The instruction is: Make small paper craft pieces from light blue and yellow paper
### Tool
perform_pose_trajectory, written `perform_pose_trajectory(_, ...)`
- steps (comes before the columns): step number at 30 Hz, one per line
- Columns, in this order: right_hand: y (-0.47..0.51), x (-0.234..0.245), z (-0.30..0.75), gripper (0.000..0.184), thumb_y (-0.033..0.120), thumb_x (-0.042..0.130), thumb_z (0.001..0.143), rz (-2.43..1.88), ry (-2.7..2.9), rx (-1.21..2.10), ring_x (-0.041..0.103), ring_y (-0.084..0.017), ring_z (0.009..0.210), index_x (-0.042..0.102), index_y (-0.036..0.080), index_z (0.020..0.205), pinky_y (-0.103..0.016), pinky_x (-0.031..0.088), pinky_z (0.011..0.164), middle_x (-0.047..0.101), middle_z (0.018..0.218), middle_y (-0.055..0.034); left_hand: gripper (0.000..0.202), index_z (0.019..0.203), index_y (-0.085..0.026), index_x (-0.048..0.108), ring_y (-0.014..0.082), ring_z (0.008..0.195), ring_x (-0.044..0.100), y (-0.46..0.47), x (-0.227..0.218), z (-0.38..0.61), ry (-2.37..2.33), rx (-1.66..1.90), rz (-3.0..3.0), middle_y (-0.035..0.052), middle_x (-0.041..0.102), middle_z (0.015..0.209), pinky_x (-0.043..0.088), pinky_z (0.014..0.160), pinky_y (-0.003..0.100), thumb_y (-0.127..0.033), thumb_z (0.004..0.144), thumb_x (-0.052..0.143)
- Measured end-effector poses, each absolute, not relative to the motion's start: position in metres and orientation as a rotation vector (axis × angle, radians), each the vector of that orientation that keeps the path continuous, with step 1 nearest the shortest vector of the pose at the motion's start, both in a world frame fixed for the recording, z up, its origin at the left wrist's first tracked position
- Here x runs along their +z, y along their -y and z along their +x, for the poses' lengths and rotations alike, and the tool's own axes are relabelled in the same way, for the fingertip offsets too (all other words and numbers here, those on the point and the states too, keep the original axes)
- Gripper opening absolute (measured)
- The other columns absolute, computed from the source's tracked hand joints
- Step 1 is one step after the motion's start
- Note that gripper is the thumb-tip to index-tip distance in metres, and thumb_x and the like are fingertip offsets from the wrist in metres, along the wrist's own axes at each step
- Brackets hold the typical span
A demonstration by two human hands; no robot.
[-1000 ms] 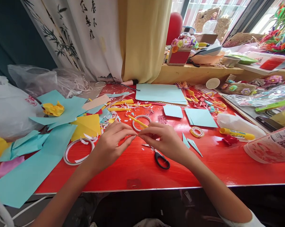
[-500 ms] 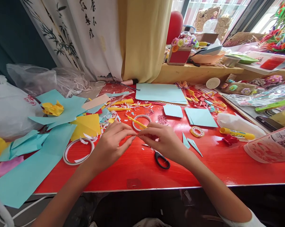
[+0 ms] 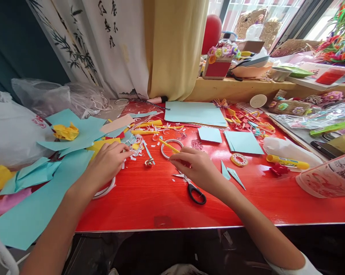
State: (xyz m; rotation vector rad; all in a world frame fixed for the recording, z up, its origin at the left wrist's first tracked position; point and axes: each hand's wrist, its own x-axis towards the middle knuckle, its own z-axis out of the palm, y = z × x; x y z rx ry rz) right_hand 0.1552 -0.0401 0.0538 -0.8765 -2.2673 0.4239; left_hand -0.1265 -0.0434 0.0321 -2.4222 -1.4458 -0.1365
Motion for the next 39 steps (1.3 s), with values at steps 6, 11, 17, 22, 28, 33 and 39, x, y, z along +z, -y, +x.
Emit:
perform_pose_trajectory(6,0.04,0.053,0.155,0.018,0.014,0.049,0.084,-0.883,2.285,0.397,0.046,-0.008,0.058,0.066,0.013,0.084,-0.021,0.037,0.055,0.053,0.069,-0.0019,0.047,0.098,-0.022,0.062,0.0247,0.098,0.048,0.039,0.034,-0.118,1.465,0.004,-2.411,0.0067,0.058,0.101,0.034,0.075,0.035,0.005,0.073,0.033)
perform_pose_trajectory(11,0.039,0.05,0.155,0.018,0.015,0.048,0.084,-0.886,2.296,0.383,0.049,-0.009,0.061,0.066,0.014,0.085,-0.022,0.038,0.057,0.056,0.071,-0.0032,0.04,0.096,-0.02,0.062,0.0262,0.095,0.05,0.036,0.028,-0.114,1.41,-0.025,-2.404,0.0096,0.06,0.097,0.035,0.074,0.038,0.001,0.077,0.034)
perform_pose_trajectory(17,0.04,0.051,0.155,0.019,0.016,0.046,0.085,-0.905,2.323,0.385,0.05,-0.01,0.063,0.065,0.015,0.086,-0.023,0.038,0.058,0.056,0.073,-0.0038,0.029,0.093,-0.02,0.063,0.0256,0.089,0.053,0.033,0.027,-0.114,1.34,-0.013,-2.373,0.0077,0.063,0.092,0.036,0.072,0.039,-0.009,0.079,0.04)
perform_pose_trajectory(22,0.039,0.052,0.156,0.021,0.017,0.044,0.086,-0.942,2.354,0.404,0.048,-0.01,0.06,0.065,0.014,0.085,-0.023,0.037,0.058,0.055,0.073,-0.0039,0.022,0.097,-0.022,0.059,0.0243,0.093,0.054,0.03,0.031,-0.121,1.468,-0.282,-2.326,0.0058,0.063,0.096,0.037,0.077,0.039,-0.028,0.085,0.041)
perform_pose_trajectory(28,0.039,0.051,0.154,0.022,0.018,0.043,0.087,-0.961,2.363,0.39,0.047,-0.01,0.06,0.065,0.013,0.086,-0.024,0.036,0.057,0.053,0.073,-0.004,0.017,0.089,-0.018,0.054,0.0259,0.09,0.053,0.029,0.026,-0.12,1.486,-0.25,-2.385,0.0088,0.06,0.091,0.039,0.074,0.037,-0.033,0.081,0.05)
perform_pose_trajectory(33,0.039,0.049,0.155,0.022,0.017,0.043,0.087,-0.956,2.367,0.402,0.047,-0.01,0.061,0.065,0.013,0.087,-0.024,0.036,0.058,0.054,0.074,-0.0046,0.012,0.077,-0.018,0.051,0.0222,0.075,0.052,0.032,0.028,-0.108,1.425,-0.325,-2.382,0.0072,0.057,0.078,0.039,0.066,0.034,-0.028,0.081,0.049)
perform_pose_trajectory(39,0.039,0.048,0.15,0.015,0.019,0.052,0.082,-0.995,2.266,0.573,0.047,-0.009,0.059,0.066,0.014,0.085,-0.022,0.037,0.057,0.055,0.07,-0.0026,0.013,0.075,-0.016,0.051,0.0201,0.075,0.051,0.048,0.042,-0.076,1.273,-0.489,-2.376,0.0065,0.056,0.075,0.041,0.071,0.034,-0.023,0.084,0.043)
